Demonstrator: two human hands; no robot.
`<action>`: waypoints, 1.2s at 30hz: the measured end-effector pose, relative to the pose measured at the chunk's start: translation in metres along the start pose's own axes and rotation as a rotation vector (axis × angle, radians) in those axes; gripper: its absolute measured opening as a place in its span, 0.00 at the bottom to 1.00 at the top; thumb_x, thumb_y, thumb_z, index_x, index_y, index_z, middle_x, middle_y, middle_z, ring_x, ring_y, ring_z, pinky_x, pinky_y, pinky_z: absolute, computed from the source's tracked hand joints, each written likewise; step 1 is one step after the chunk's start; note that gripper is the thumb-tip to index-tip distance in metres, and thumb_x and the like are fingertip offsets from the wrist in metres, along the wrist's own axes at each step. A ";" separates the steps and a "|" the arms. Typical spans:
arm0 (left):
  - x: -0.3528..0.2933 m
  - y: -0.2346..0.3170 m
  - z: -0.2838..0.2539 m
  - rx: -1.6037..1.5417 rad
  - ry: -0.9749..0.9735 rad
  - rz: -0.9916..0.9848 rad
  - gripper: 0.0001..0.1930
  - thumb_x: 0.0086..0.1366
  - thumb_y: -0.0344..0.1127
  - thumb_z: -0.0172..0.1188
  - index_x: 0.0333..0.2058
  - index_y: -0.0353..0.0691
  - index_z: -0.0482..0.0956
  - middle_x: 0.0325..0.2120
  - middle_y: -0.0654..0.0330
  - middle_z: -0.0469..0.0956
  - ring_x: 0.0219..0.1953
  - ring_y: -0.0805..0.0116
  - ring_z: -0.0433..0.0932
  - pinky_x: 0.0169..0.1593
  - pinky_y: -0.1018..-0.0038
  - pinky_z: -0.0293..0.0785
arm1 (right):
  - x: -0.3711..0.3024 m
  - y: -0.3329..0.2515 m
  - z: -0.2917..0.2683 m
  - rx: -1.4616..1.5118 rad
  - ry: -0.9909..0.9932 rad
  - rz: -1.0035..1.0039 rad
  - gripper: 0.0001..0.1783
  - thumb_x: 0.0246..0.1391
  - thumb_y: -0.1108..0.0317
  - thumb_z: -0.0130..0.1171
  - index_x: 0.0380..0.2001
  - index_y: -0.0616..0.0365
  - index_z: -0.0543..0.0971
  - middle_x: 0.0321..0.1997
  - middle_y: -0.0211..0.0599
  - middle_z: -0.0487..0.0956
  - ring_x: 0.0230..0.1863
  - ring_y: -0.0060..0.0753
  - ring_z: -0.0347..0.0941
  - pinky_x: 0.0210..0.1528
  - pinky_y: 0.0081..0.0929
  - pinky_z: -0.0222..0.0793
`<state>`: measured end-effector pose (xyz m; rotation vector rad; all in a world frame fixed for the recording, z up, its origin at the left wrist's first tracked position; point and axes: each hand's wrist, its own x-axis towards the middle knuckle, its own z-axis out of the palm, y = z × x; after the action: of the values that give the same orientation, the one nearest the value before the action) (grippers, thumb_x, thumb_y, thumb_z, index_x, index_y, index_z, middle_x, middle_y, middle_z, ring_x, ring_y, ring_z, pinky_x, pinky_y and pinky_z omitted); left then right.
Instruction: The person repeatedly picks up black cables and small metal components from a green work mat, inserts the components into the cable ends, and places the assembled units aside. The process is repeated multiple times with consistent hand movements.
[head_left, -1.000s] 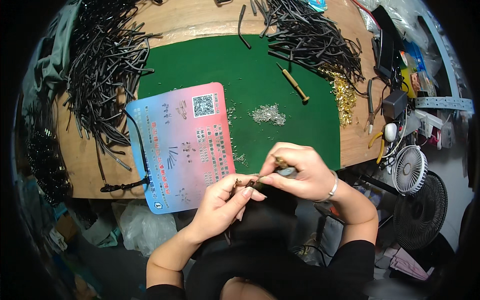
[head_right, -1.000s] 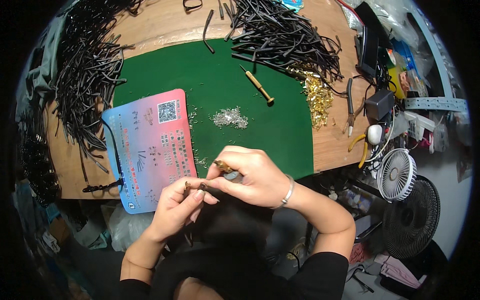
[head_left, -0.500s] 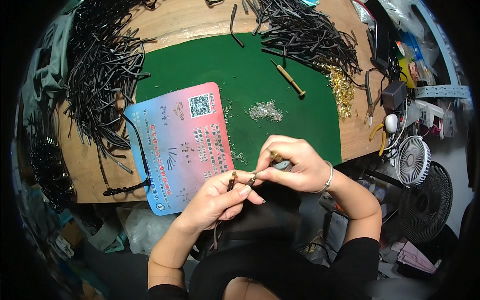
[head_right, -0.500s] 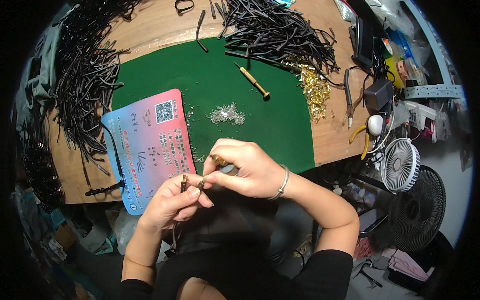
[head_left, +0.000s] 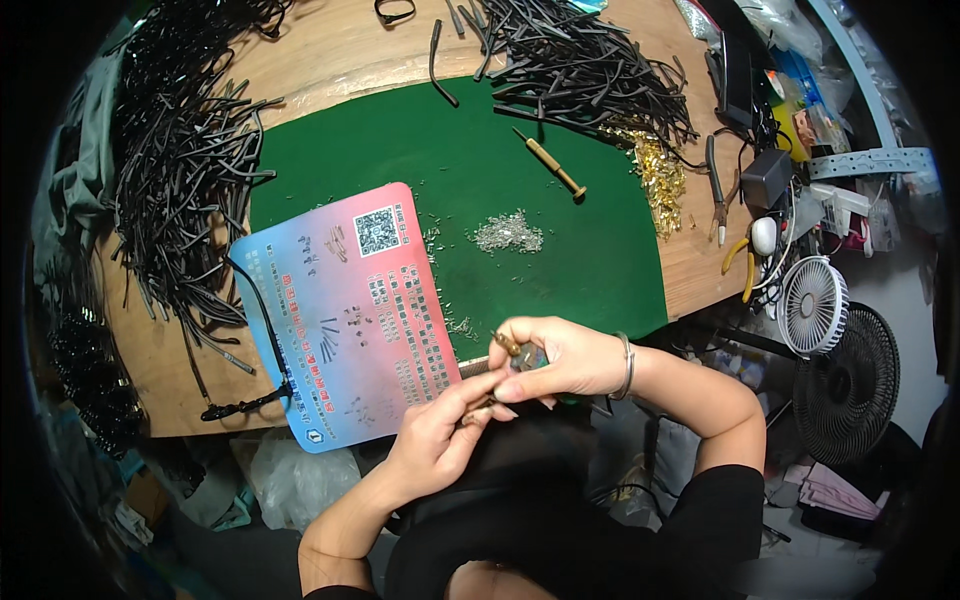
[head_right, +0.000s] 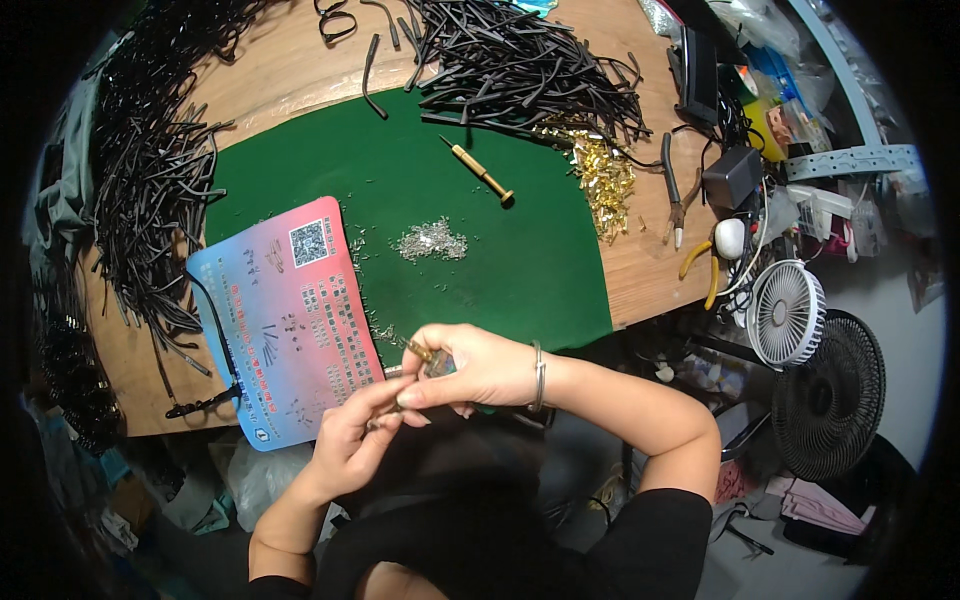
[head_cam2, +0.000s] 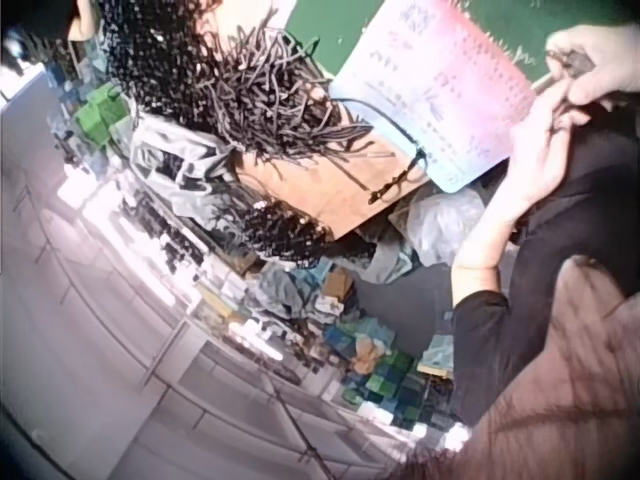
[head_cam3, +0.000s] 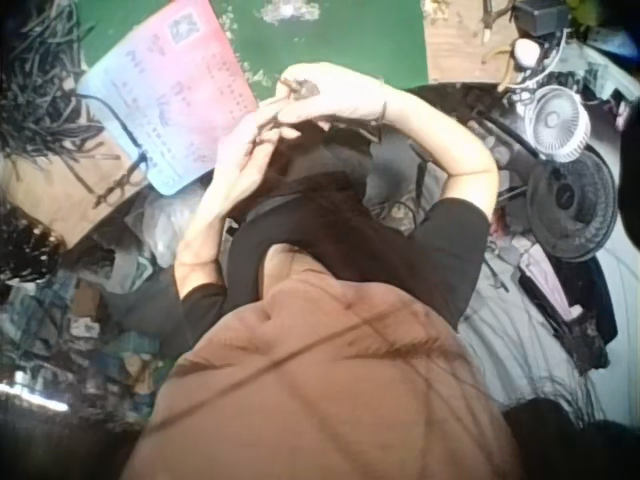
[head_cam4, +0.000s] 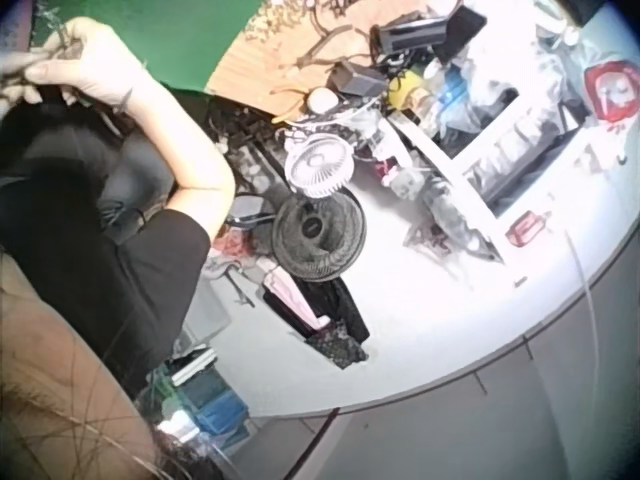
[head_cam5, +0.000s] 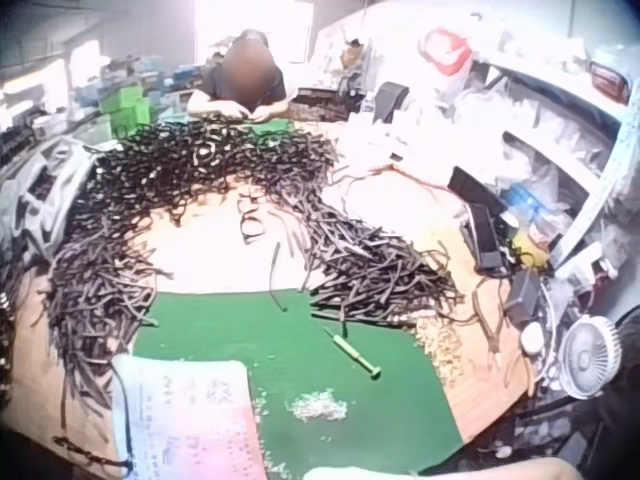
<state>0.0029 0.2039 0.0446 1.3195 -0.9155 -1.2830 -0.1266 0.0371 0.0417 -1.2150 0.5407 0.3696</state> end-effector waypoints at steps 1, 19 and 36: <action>0.003 -0.001 -0.002 0.062 -0.027 -0.020 0.16 0.61 0.20 0.46 0.48 0.33 0.71 0.34 0.54 0.79 0.36 0.70 0.79 0.41 0.78 0.73 | 0.001 0.010 0.002 -0.149 0.111 -0.152 0.26 0.48 0.54 0.63 0.39 0.63 0.68 0.34 0.40 0.73 0.30 0.26 0.70 0.32 0.23 0.69; 0.021 -0.028 -0.007 0.262 0.303 -0.010 0.14 0.63 0.20 0.44 0.47 0.30 0.69 0.29 0.56 0.78 0.34 0.74 0.76 0.41 0.79 0.71 | -0.009 0.021 -0.003 -1.306 0.776 -0.344 0.22 0.43 0.71 0.58 0.46 0.54 0.72 0.33 0.39 0.67 0.21 0.33 0.72 0.19 0.28 0.71; 0.018 -0.023 -0.013 -0.082 0.306 -0.205 0.13 0.65 0.22 0.44 0.48 0.31 0.67 0.32 0.58 0.77 0.19 0.84 0.67 0.24 0.85 0.66 | -0.006 0.015 -0.003 -1.387 0.716 -0.289 0.25 0.42 0.73 0.55 0.48 0.52 0.70 0.33 0.40 0.67 0.19 0.37 0.72 0.19 0.31 0.71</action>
<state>0.0147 0.1926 0.0169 1.5231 -0.5200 -1.2147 -0.1406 0.0395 0.0327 -2.7849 0.7078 -0.0157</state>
